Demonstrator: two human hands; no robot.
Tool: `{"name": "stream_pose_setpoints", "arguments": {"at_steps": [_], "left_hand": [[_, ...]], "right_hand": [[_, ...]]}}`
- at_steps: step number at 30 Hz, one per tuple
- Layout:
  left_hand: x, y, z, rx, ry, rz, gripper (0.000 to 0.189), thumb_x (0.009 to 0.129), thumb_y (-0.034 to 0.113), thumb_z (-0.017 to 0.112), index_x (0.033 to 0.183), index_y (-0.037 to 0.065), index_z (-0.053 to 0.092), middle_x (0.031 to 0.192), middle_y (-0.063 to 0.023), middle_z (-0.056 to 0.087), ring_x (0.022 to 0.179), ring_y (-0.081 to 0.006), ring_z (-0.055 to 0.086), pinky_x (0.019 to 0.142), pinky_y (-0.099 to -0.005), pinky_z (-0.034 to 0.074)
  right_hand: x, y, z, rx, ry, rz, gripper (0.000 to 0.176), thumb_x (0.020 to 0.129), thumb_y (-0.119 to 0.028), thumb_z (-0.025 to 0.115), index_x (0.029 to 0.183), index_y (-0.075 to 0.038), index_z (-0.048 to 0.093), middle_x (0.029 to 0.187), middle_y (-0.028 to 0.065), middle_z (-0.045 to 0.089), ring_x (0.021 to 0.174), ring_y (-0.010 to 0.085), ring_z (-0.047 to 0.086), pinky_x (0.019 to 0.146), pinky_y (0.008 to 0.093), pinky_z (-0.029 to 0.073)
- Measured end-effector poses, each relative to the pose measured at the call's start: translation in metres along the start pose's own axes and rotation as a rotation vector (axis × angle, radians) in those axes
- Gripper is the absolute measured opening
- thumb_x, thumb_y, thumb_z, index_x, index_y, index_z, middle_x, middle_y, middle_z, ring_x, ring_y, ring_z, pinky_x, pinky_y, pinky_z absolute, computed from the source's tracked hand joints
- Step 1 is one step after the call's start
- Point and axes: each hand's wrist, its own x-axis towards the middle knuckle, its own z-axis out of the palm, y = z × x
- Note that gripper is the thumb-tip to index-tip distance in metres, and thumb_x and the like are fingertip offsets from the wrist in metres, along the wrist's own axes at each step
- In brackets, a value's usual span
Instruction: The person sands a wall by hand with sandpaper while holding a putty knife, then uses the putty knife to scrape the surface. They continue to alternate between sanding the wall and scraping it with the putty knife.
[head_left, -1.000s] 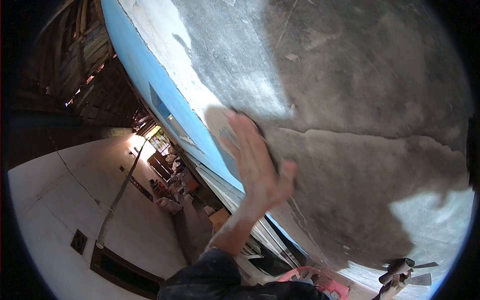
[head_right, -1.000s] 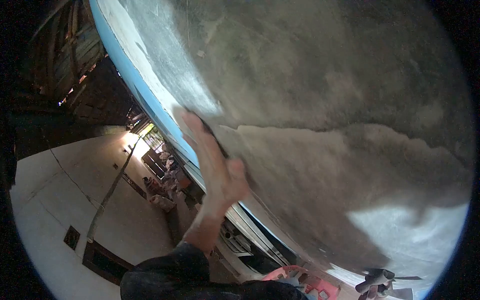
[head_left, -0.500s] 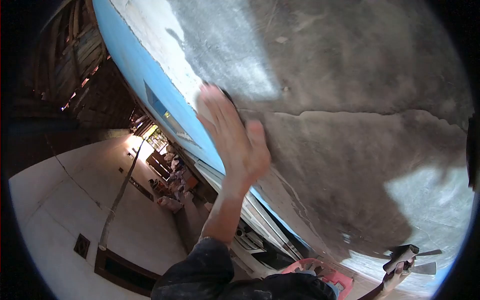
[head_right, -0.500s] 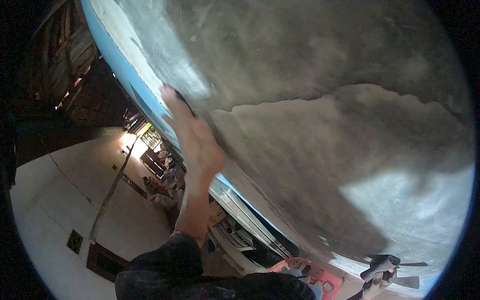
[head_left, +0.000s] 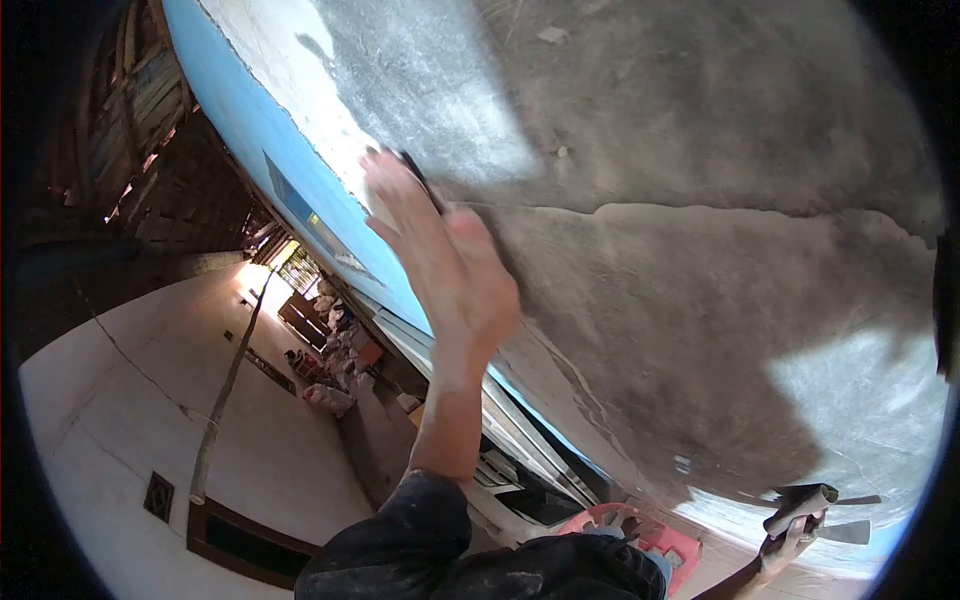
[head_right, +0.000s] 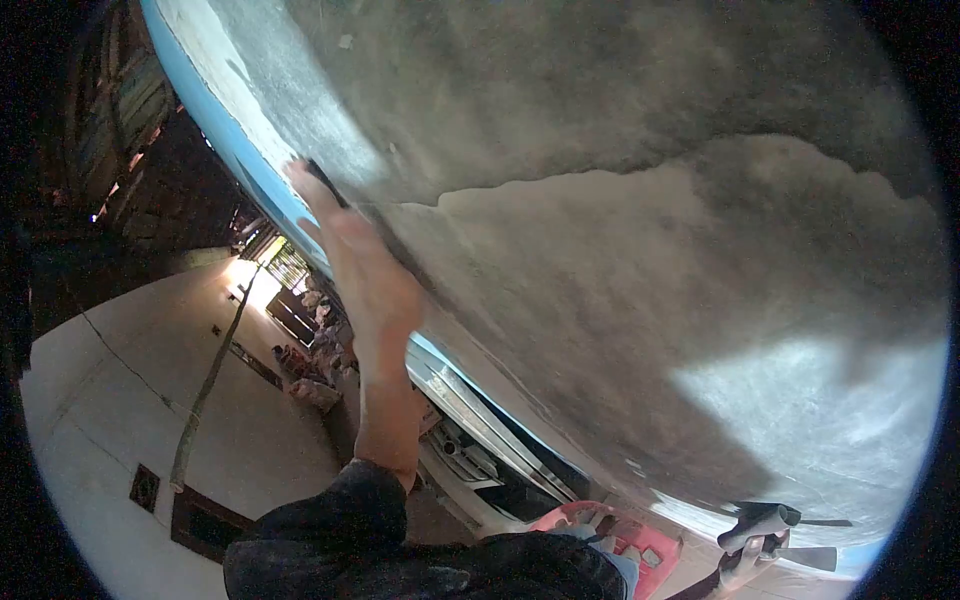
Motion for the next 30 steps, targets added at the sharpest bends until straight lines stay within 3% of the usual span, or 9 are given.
{"name": "stream_pose_setpoints", "arguments": {"at_steps": [7,13,18,20,22,26,29,30], "left_hand": [[-0.044,0.002,0.009,-0.148,-0.031,0.051,0.078,0.099,0.05,0.025,0.146,-0.009,0.007,0.152,-0.0317,0.007,0.143,-0.0433,-0.001,0.113,-0.0565,0.0],[0.016,-0.009,-0.015,0.045,-0.093,-0.04,0.078,0.099,0.049,0.026,0.147,-0.008,0.0,0.153,-0.0302,-0.002,0.143,-0.0425,-0.004,0.112,-0.0555,-0.003],[-0.028,-0.007,-0.003,-0.032,-0.106,0.035,0.081,0.099,0.051,0.026,0.146,-0.008,0.0,0.152,-0.0321,-0.003,0.143,-0.0425,-0.008,0.112,-0.0557,-0.005],[-0.035,-0.006,-0.001,-0.008,-0.155,0.055,0.083,0.098,0.053,0.027,0.146,-0.009,0.0,0.151,-0.0336,-0.004,0.143,-0.0429,-0.006,0.112,-0.0566,-0.005],[-0.01,-0.016,-0.003,0.056,-0.094,0.104,0.073,0.1,0.045,0.022,0.147,-0.007,0.0,0.153,-0.0308,-0.002,0.143,-0.0432,-0.008,0.113,-0.0545,-0.004],[0.025,-0.02,-0.013,-0.042,-0.063,0.026,0.07,0.1,0.041,0.021,0.146,-0.008,0.002,0.151,-0.0332,-0.001,0.141,-0.0469,-0.008,0.113,-0.0553,-0.003],[-0.003,-0.012,-0.001,-0.045,-0.04,0.034,0.089,0.095,0.059,0.027,0.145,-0.01,0.003,0.15,-0.0366,0.0,0.141,-0.049,-0.002,0.111,-0.0601,-0.003],[-0.013,-0.012,-0.001,-0.001,-0.082,0.068,0.089,0.095,0.059,0.027,0.145,-0.01,0.003,0.15,-0.0368,0.001,0.141,-0.0488,-0.002,0.111,-0.0596,-0.003]], "right_hand": [[-0.002,0.005,0.001,0.006,0.026,-0.015,0.053,0.088,-0.029,0.064,0.127,0.0,0.041,0.114,0.015,0.052,0.097,0.0241,0.055,0.087,0.0383,0.044],[-0.001,0.003,0.001,-0.045,0.031,-0.056,0.041,0.088,-0.023,0.063,0.119,-0.001,0.047,0.107,0.0161,0.056,0.092,0.0262,0.058,0.085,0.0411,0.047],[0.009,0.005,0.006,-0.1,0.035,-0.122,0.032,0.088,-0.018,0.063,0.113,-0.002,0.052,0.101,0.0169,0.06,0.088,0.0278,0.06,0.083,0.0435,0.05],[0.01,0.003,0.005,-0.174,0.027,-0.209,0.028,0.088,-0.016,0.063,0.11,-0.002,0.054,0.098,0.0173,0.061,0.086,0.0285,0.061,0.082,0.0444,0.05],[0.012,0.002,0.003,-0.304,0.009,-0.365,0.024,0.088,-0.015,0.062,0.107,-0.003,0.056,0.096,0.0176,0.062,0.084,0.0292,0.062,0.081,0.0454,0.051],[0.026,0.021,-0.035,-0.737,-0.054,-0.948,0.017,0.088,-0.011,0.062,0.102,-0.003,0.06,0.091,0.0183,0.065,0.081,0.0305,0.065,0.08,0.0473,0.053],[0.017,0.069,-0.088,-1.344,0.179,-1.164,0.05,0.078,-0.008,0.076,0.118,0.001,0.048,0.099,0.0201,0.063,0.085,0.0327,0.065,0.085,0.0491,0.054],[0.013,0.076,-0.102,-1.36,0.169,-1.12,0.053,0.075,-0.007,0.078,0.118,0.003,0.048,0.097,0.0202,0.063,0.085,0.0327,0.066,0.085,0.0485,0.054]]}}
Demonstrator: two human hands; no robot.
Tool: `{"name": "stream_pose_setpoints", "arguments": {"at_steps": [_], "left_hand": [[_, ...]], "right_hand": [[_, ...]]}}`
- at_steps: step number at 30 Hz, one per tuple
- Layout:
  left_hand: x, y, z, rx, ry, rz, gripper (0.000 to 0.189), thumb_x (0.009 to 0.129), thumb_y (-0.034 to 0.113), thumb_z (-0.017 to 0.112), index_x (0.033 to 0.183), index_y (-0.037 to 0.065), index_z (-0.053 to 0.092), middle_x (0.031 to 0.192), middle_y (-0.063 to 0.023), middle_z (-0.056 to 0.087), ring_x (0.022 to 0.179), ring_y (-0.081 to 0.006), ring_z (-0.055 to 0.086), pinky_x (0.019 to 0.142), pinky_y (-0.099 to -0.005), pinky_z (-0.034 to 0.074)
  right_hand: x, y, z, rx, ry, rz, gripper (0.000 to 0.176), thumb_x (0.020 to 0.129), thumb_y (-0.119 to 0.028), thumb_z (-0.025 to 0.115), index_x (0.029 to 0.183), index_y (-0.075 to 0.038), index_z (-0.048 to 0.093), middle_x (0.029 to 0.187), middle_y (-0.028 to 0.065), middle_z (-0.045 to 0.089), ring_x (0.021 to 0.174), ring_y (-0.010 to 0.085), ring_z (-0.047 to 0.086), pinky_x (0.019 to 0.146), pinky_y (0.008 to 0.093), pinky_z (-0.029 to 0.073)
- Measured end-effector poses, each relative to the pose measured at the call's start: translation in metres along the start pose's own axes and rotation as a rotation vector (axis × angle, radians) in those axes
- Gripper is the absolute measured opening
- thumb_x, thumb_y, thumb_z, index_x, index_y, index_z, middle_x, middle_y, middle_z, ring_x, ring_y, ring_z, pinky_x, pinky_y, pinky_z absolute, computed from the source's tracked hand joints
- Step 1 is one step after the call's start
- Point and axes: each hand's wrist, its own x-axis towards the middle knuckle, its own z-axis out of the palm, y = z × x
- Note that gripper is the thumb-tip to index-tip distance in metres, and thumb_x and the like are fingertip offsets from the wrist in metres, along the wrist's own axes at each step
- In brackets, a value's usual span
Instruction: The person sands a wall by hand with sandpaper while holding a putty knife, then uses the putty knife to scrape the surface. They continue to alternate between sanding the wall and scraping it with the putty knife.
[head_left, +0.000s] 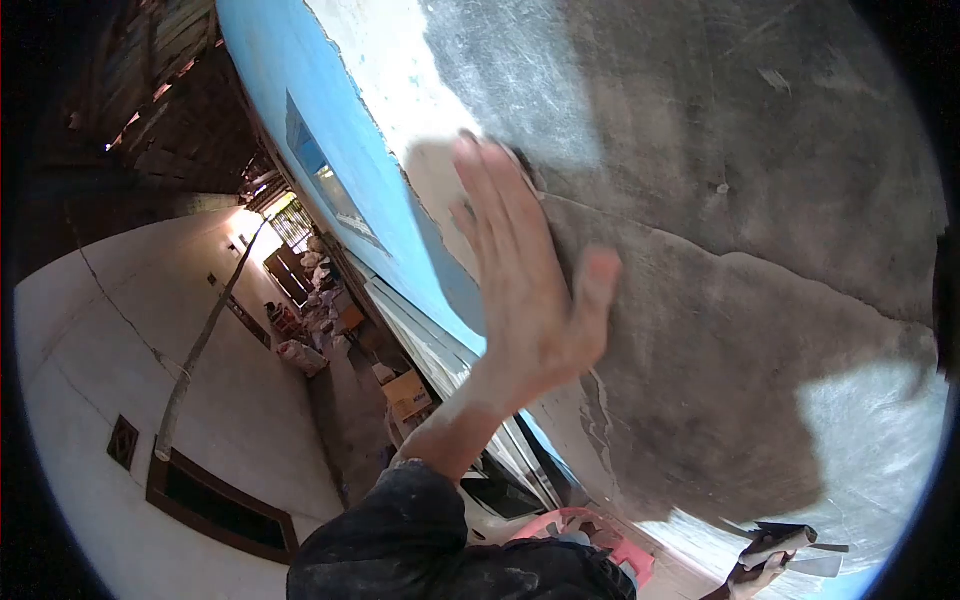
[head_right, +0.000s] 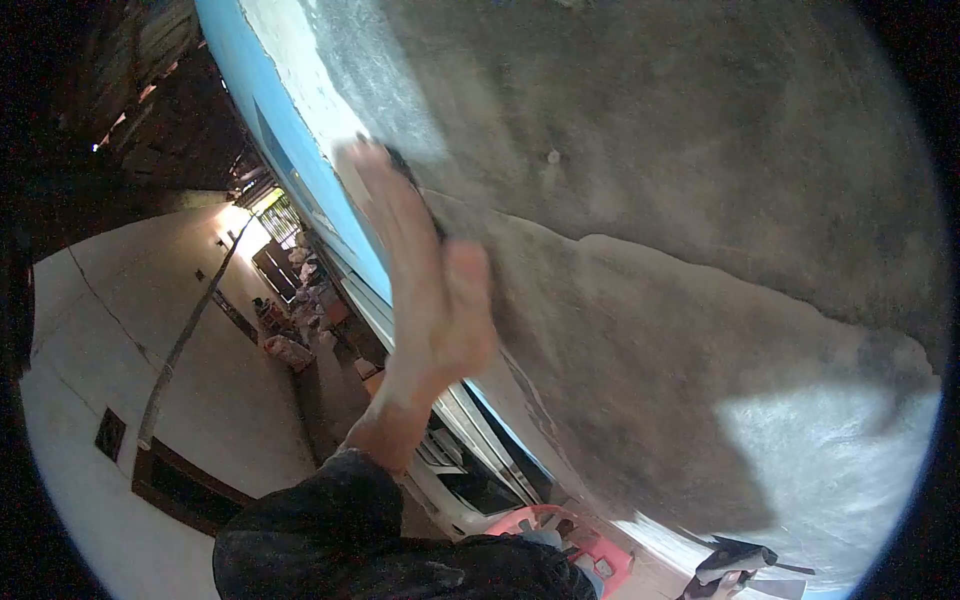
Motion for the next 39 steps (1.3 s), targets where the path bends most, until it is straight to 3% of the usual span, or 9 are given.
{"name": "stream_pose_setpoints", "arguments": {"at_steps": [5,8,11,16,20,25,27,28,39], "left_hand": [[0.018,-0.019,-0.006,0.117,-0.014,0.087,0.09,0.095,0.059,0.029,0.145,-0.012,0.003,0.149,-0.0369,0.0,0.141,-0.0485,-0.004,0.112,-0.0574,-0.003],[0.027,-0.022,-0.006,0.034,0.038,0.027,0.076,0.099,0.051,0.02,0.148,-0.004,-0.001,0.154,-0.0266,-0.001,0.142,-0.0439,-0.007,0.113,-0.056,-0.003],[0.006,-0.017,0.007,-0.01,0.064,0.064,0.093,0.094,0.061,0.032,0.145,-0.011,0.003,0.149,-0.0361,0.003,0.142,-0.0466,-0.007,0.111,-0.0593,-0.002],[-0.021,-0.024,0.02,0.01,0.078,0.201,0.097,0.09,0.067,0.032,0.147,-0.007,0.003,0.151,-0.0345,0.001,0.142,-0.0469,-0.006,0.109,-0.0631,-0.006],[0.017,-0.021,0.008,0.031,0.107,0.113,0.096,0.091,0.067,0.028,0.147,-0.007,0.004,0.151,-0.0338,0.001,0.142,-0.0464,-0.005,0.109,-0.0624,-0.006],[0.008,-0.02,0.008,-0.034,0.071,0.052,0.096,0.091,0.068,0.024,0.147,-0.007,0.005,0.151,-0.0334,-0.001,0.142,-0.0456,-0.006,0.109,-0.0617,-0.006],[-0.014,-0.016,0.013,-0.05,0.034,0.042,0.095,0.091,0.068,0.023,0.147,-0.007,0.004,0.152,-0.0327,-0.002,0.142,-0.0452,-0.008,0.109,-0.0616,-0.006],[-0.025,-0.012,0.016,-0.064,0.015,0.035,0.095,0.091,0.068,0.022,0.147,-0.007,0.004,0.152,-0.0323,-0.002,0.142,-0.0449,-0.008,0.109,-0.0616,-0.006],[0.019,-0.012,0.007,-0.077,0.161,-0.021,0.083,0.096,0.059,0.014,0.148,-0.005,0.005,0.154,-0.0289,0.001,0.143,-0.0435,-0.006,0.111,-0.0599,-0.005]], "right_hand": [[0.041,-0.031,-0.008,0.482,-0.027,0.33,0.045,0.079,-0.024,0.077,0.104,0.004,0.052,0.08,0.0175,0.06,0.075,0.0296,0.064,0.08,0.0458,0.055],[0.075,-0.056,-0.015,0.988,-0.023,0.793,0.049,0.081,-0.027,0.073,0.112,0.003,0.048,0.091,0.0158,0.057,0.082,0.0276,0.061,0.082,0.0427,0.052],[0.086,-0.065,-0.019,1.331,-0.018,1.078,0.054,0.084,-0.029,0.069,0.12,0.002,0.044,0.101,0.0142,0.054,0.089,0.0255,0.058,0.084,0.0396,0.048],[0.073,-0.06,-0.024,1.543,0.037,1.313,0.062,0.088,-0.033,0.063,0.133,0.0,0.037,0.118,0.0114,0.05,0.102,0.022,0.053,0.087,0.0344,0.043],[0.124,-0.092,-0.046,1.417,-0.119,1.274,0.059,0.088,-0.032,0.061,0.133,-0.002,0.038,0.118,0.01,0.05,0.103,0.0209,0.052,0.09,0.0336,0.043],[0.11,-0.087,-0.033,1.525,0.016,1.248,0.057,0.088,-0.031,0.06,0.133,-0.003,0.039,0.12,0.0107,0.049,0.105,0.0209,0.052,0.094,0.0342,0.043],[0.118,-0.09,-0.037,1.515,-0.107,1.039,0.058,0.088,-0.029,0.059,0.136,-0.004,0.037,0.12,0.0109,0.049,0.106,0.0212,0.051,0.095,0.0345,0.042],[0.123,-0.099,-0.039,1.586,0.033,1.267,0.057,0.088,-0.028,0.059,0.135,-0.004,0.037,0.118,0.0103,0.05,0.105,0.0206,0.051,0.093,0.0337,0.043],[0.125,-0.092,-0.036,1.616,-0.037,1.236,0.058,0.086,-0.03,0.06,0.134,-0.006,0.038,0.107,0.0056,0.053,0.088,0.0146,0.056,0.083,0.0303,0.046]]}}
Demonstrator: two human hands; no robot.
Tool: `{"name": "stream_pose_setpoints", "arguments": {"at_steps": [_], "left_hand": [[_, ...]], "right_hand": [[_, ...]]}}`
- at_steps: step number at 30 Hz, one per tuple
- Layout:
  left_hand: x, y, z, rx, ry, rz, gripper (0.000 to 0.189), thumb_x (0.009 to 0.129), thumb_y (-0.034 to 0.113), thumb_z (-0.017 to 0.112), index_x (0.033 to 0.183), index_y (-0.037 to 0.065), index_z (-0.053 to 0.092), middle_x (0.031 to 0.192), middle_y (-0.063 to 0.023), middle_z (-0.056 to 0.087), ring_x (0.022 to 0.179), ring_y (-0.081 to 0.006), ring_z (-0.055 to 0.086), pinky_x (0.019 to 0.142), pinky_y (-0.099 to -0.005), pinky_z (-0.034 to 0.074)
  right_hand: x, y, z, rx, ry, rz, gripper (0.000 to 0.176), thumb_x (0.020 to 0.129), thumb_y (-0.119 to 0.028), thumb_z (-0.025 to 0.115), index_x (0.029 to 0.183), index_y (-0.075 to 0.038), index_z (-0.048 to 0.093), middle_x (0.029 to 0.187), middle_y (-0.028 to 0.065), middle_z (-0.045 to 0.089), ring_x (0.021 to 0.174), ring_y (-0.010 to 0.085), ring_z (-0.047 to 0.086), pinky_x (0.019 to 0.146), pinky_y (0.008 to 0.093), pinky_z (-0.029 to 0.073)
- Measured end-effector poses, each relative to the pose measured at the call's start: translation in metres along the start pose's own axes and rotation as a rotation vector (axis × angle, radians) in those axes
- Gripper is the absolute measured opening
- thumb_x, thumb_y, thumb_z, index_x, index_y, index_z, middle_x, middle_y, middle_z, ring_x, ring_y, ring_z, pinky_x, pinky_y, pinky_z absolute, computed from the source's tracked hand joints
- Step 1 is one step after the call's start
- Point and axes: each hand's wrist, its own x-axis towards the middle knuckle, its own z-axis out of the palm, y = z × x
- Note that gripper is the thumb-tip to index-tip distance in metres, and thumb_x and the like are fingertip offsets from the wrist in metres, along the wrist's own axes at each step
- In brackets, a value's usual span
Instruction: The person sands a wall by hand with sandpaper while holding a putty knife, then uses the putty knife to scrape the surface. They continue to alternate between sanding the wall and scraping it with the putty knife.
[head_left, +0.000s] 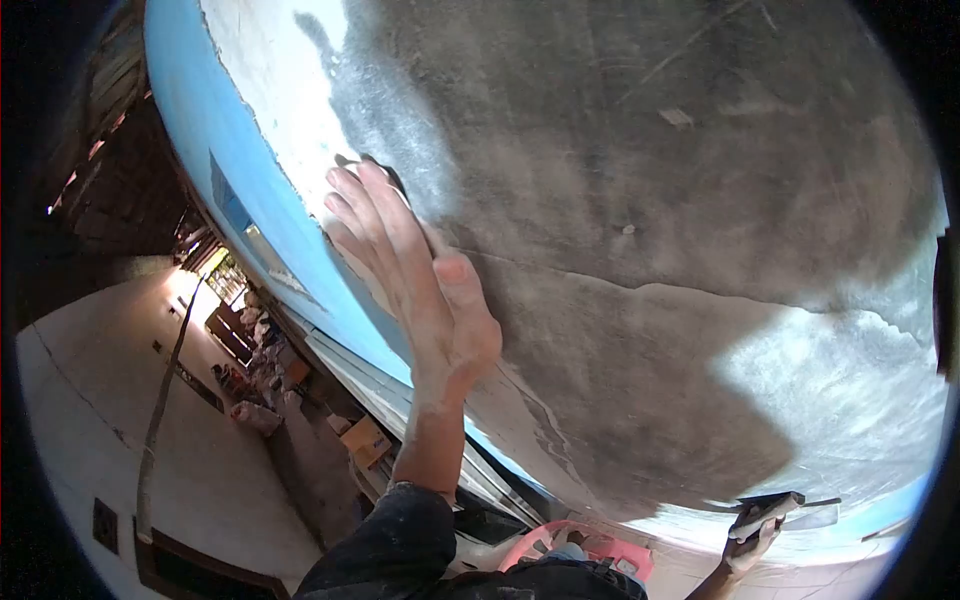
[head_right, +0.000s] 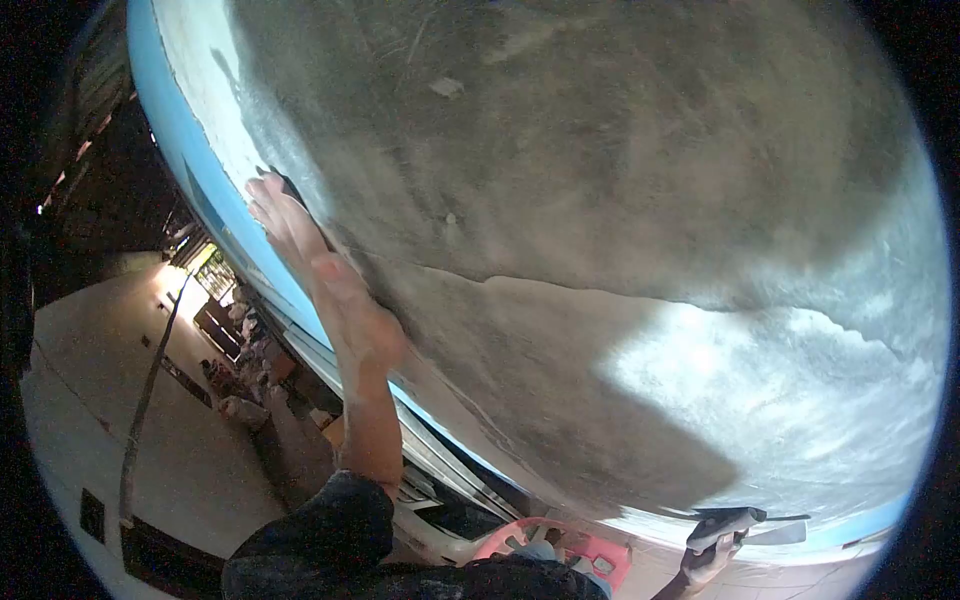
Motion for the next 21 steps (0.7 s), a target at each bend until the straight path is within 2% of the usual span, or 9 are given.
{"name": "stream_pose_setpoints", "arguments": {"at_steps": [3,4,6,8,11,12,15,17,21], "left_hand": [[-0.031,0.002,0.008,0.0,-0.022,0.035,0.081,0.097,0.057,0.014,0.147,-0.007,0.008,0.154,-0.0285,-0.003,0.142,-0.0441,-0.009,0.111,-0.06,-0.006],[-0.038,0.004,0.009,0.026,-0.033,0.042,0.08,0.098,0.056,0.015,0.147,-0.007,0.008,0.154,-0.0284,-0.004,0.142,-0.0441,-0.01,0.111,-0.0598,-0.006],[-0.033,0.004,0.007,0.054,-0.029,0.064,0.08,0.098,0.055,0.015,0.147,-0.007,0.008,0.154,-0.0287,-0.004,0.142,-0.0441,-0.01,0.111,-0.0598,-0.006],[-0.007,0.004,0.004,0.057,-0.002,0.09,0.079,0.098,0.054,0.017,0.147,-0.007,0.007,0.153,-0.0297,-0.004,0.142,-0.0443,-0.011,0.11,-0.0603,-0.007],[0.007,0.008,-0.001,-0.013,-0.015,0.055,0.08,0.098,0.054,0.019,0.147,-0.008,0.006,0.152,-0.032,-0.002,0.142,-0.0445,-0.009,0.11,-0.0607,-0.007],[0.001,0.008,0.0,-0.019,-0.029,0.045,0.08,0.098,0.054,0.019,0.147,-0.009,0.006,0.152,-0.0324,-0.002,0.142,-0.0447,-0.008,0.11,-0.0605,-0.006],[-0.033,0.01,0.003,-0.029,-0.086,0.019,0.079,0.099,0.053,0.019,0.146,-0.009,0.006,0.152,-0.0332,-0.001,0.142,-0.0447,-0.005,0.11,-0.0597,-0.006],[-0.041,0.014,0.0,-0.015,-0.117,-0.006,0.079,0.099,0.052,0.019,0.147,-0.009,0.005,0.152,-0.0329,-0.001,0.143,-0.0443,-0.004,0.111,-0.0585,-0.005],[0.009,0.006,-0.008,0.049,-0.092,0.036,0.081,0.098,0.054,0.02,0.147,-0.007,0.003,0.152,-0.0327,-0.001,0.142,-0.0457,-0.004,0.111,-0.0591,-0.006]], "right_hand": [[0.001,0.004,0.008,-0.017,0.107,-0.035,0.055,0.083,-0.031,0.063,0.126,-0.004,0.042,0.097,0.0062,0.05,0.079,0.0136,0.05,0.068,0.0261,0.042],[0.001,0.011,0.0,-0.084,0.162,-0.068,0.058,0.082,-0.032,0.063,0.128,-0.003,0.042,0.103,0.0079,0.05,0.086,0.0154,0.052,0.071,0.0271,0.044],[0.002,0.007,-0.005,-0.048,0.113,-0.005,0.062,0.082,-0.034,0.064,0.13,-0.002,0.04,0.107,0.0091,0.05,0.092,0.0166,0.052,0.076,0.0283,0.045],[-0.003,0.008,0.019,-0.006,0.193,-0.08,0.053,0.09,-0.032,0.059,0.132,-0.006,0.04,0.104,0.0027,0.051,0.087,0.0118,0.049,0.079,0.0283,0.04],[-0.003,0.012,-0.01,-0.017,0.049,-0.034,0.053,0.09,-0.032,0.058,0.132,-0.006,0.04,0.11,0.0035,0.051,0.089,0.0129,0.05,0.082,0.0298,0.041],[-0.001,0.01,-0.022,0.047,-0.128,-0.009,0.055,0.09,-0.033,0.058,0.134,-0.005,0.038,0.119,0.0057,0.05,0.097,0.0161,0.053,0.091,0.0334,0.042],[-0.009,0.022,-0.023,0.047,0.269,-0.028,0.057,0.09,-0.033,0.059,0.134,-0.003,0.037,0.122,0.0085,0.048,0.101,0.0193,0.054,0.095,0.036,0.042],[-0.003,0.022,-0.017,0.007,0.248,-0.049,0.052,0.09,-0.035,0.059,0.125,-0.002,0.04,0.112,0.0093,0.049,0.094,0.0205,0.055,0.09,0.037,0.045],[0.001,0.012,0.004,-0.116,0.08,-0.085,0.045,0.09,-0.039,0.06,0.108,0.0,0.046,0.091,0.0109,0.052,0.079,0.023,0.057,0.082,0.0391,0.049]]}}
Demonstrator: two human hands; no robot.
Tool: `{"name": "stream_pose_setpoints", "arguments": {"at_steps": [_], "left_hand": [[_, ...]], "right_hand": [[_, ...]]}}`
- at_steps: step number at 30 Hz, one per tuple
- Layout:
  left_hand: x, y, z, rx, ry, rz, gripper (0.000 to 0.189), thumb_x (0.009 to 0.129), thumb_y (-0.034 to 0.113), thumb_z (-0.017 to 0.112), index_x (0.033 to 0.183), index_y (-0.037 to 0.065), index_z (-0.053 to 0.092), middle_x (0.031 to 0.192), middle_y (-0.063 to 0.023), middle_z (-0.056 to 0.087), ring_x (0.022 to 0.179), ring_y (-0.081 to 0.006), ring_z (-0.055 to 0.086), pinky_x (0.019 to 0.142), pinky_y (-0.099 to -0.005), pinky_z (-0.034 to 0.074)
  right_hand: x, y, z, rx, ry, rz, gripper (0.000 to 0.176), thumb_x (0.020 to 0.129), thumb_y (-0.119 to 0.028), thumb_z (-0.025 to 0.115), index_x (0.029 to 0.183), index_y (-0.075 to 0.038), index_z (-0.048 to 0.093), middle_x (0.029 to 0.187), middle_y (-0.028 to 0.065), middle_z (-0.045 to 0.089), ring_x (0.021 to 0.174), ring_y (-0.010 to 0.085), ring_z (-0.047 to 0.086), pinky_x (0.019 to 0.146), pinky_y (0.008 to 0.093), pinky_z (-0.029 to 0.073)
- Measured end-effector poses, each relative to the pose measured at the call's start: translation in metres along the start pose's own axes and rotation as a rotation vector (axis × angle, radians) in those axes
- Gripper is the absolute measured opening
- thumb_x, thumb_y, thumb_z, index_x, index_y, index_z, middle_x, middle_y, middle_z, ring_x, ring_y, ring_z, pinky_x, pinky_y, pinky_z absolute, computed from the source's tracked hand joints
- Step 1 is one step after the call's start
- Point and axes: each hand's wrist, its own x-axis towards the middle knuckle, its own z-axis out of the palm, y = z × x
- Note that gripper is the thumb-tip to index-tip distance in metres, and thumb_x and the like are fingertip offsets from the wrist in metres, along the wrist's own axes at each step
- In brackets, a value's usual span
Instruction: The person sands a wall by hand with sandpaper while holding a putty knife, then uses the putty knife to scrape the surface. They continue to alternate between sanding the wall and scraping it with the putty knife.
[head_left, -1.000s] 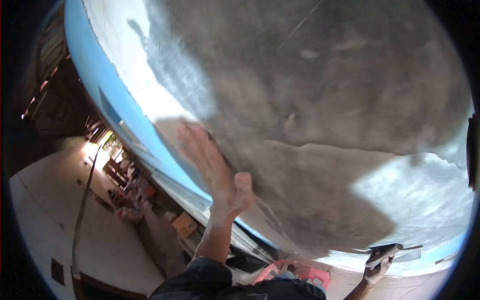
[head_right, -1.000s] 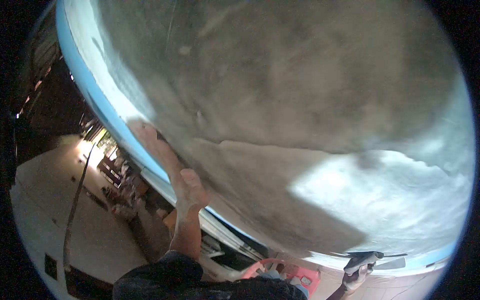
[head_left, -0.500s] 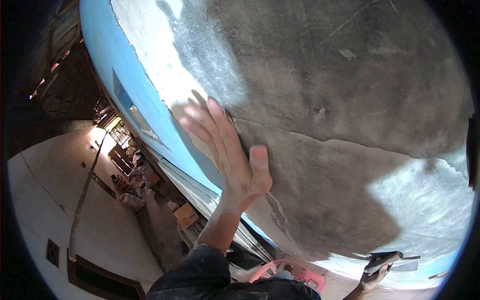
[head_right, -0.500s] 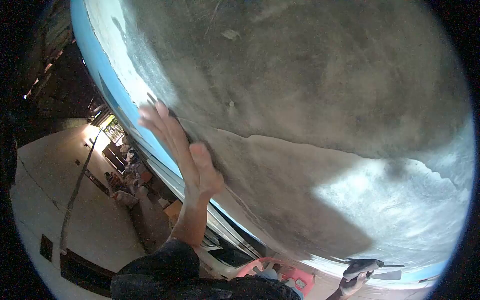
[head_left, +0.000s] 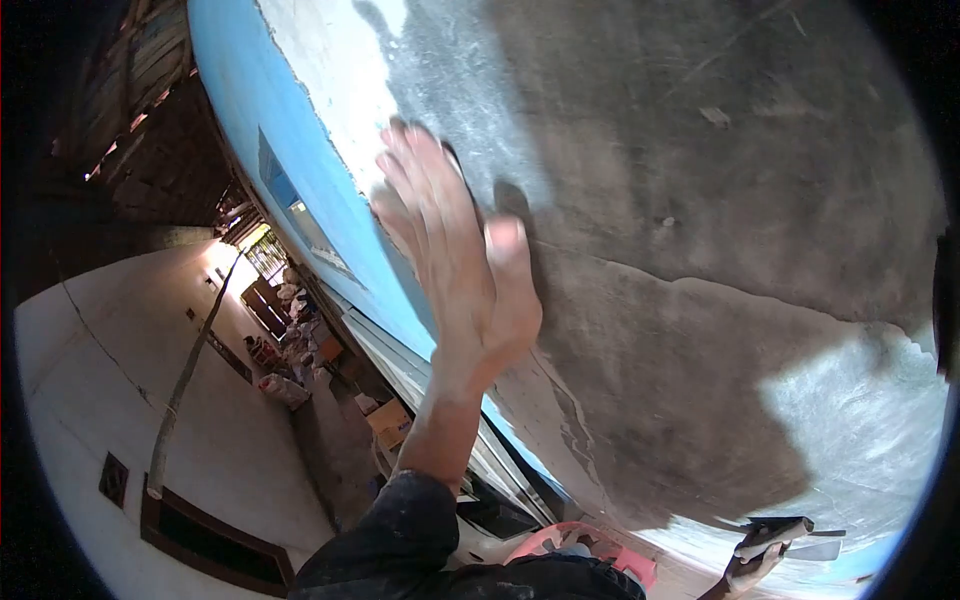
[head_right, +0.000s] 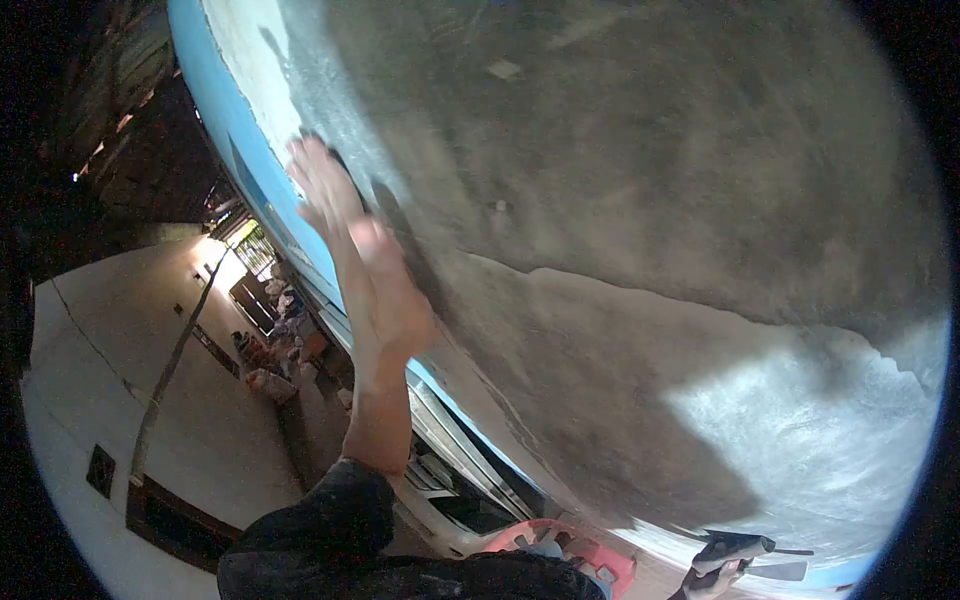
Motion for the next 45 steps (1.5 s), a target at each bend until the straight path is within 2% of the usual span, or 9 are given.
{"name": "stream_pose_setpoints", "arguments": {"at_steps": [4,7,12,14,20,25,31,39,45], "left_hand": [[-0.017,0.007,0.004,-0.046,0.017,-0.031,0.082,0.098,0.055,0.021,0.147,-0.008,0.004,0.152,-0.0334,0.001,0.142,-0.0466,-0.005,0.11,-0.0598,-0.006],[-0.04,0.019,0.012,-0.057,-0.016,-0.027,0.082,0.097,0.055,0.022,0.147,-0.007,0.005,0.151,-0.0335,0.002,0.142,-0.0472,-0.005,0.11,-0.0599,-0.005],[0.025,0.012,-0.008,-0.042,0.051,-0.088,0.083,0.096,0.056,0.027,0.147,-0.007,0.007,0.151,-0.0343,0.004,0.141,-0.0489,-0.004,0.109,-0.0614,-0.005],[0.008,0.017,0.0,-0.076,0.05,-0.067,0.081,0.097,0.053,0.03,0.147,-0.006,0.007,0.151,-0.0338,0.003,0.142,-0.0472,-0.004,0.11,-0.0598,-0.004],[-0.039,0.021,0.007,-0.034,-0.044,0.065,0.082,0.097,0.052,0.03,0.147,-0.007,0.004,0.152,-0.0327,0.0,0.142,-0.0453,-0.005,0.111,-0.0588,-0.005],[0.029,0.012,-0.012,-0.066,0.003,-0.077,0.089,0.095,0.058,0.03,0.147,-0.008,0.0,0.152,-0.0325,-0.005,0.141,-0.0478,-0.006,0.11,-0.0611,-0.006],[-0.037,0.018,0.013,0.013,-0.012,0.039,0.091,0.094,0.061,0.029,0.146,-0.008,0.001,0.151,-0.0335,-0.003,0.142,-0.0471,-0.005,0.11,-0.061,-0.004],[0.002,0.001,-0.001,-0.016,0.043,-0.011,0.092,0.095,0.06,0.03,0.145,-0.012,0.004,0.15,-0.0366,0.0,0.142,-0.0463,-0.004,0.11,-0.0612,-0.003],[-0.032,0.006,0.013,-0.034,0.012,0.047,0.098,0.091,0.065,0.032,0.144,-0.013,0.006,0.147,-0.0409,0.001,0.139,-0.0527,-0.005,0.105,-0.0672,-0.007]], "right_hand": [[0.008,-0.025,0.032,-0.175,-0.13,-0.143,0.046,0.089,-0.044,0.06,0.091,0.001,0.051,0.07,0.0126,0.055,0.064,0.0254,0.059,0.073,0.0412,0.054],[0.006,-0.004,0.025,-0.239,0.309,-0.098,0.054,0.092,-0.053,0.048,0.084,0.0,0.049,0.066,0.0082,0.053,0.058,0.0214,0.055,0.07,0.0361,0.052],[0.004,0.011,-0.033,0.068,-0.114,0.017,0.058,0.09,-0.034,0.057,0.133,0.001,0.037,0.12,0.0118,0.047,0.102,0.021,0.053,0.09,0.0375,0.045],[0.004,0.014,-0.034,-0.022,-0.049,-0.038,0.056,0.089,-0.031,0.056,0.131,0.003,0.041,0.121,0.0158,0.047,0.102,0.0238,0.053,0.089,0.0375,0.046],[0.001,0.011,-0.035,0.048,-0.112,0.03,0.055,0.088,-0.03,0.059,0.128,0.001,0.039,0.113,0.014,0.049,0.091,0.0224,0.055,0.082,0.0354,0.048],[-0.002,-0.001,0.012,0.049,0.201,0.006,0.051,0.086,-0.032,0.06,0.123,-0.001,0.043,0.098,0.0108,0.055,0.086,0.0205,0.056,0.079,0.0341,0.047],[0.011,-0.002,-0.016,0.081,-0.34,-0.032,0.047,0.092,-0.027,0.054,0.131,-0.005,0.039,0.114,0.0118,0.054,0.093,0.0203,0.058,0.087,0.0353,0.047],[0.007,0.0,-0.002,0.036,-0.034,-0.048,0.042,0.09,-0.028,0.058,0.123,-0.006,0.044,0.103,0.0092,0.057,0.084,0.018,0.056,0.079,0.0333,0.045],[0.014,0.007,-0.024,-0.025,-0.109,0.009,0.035,0.09,-0.033,0.057,0.112,-0.007,0.046,0.095,0.007,0.056,0.072,0.0155,0.05,0.073,0.0302,0.041]]}}
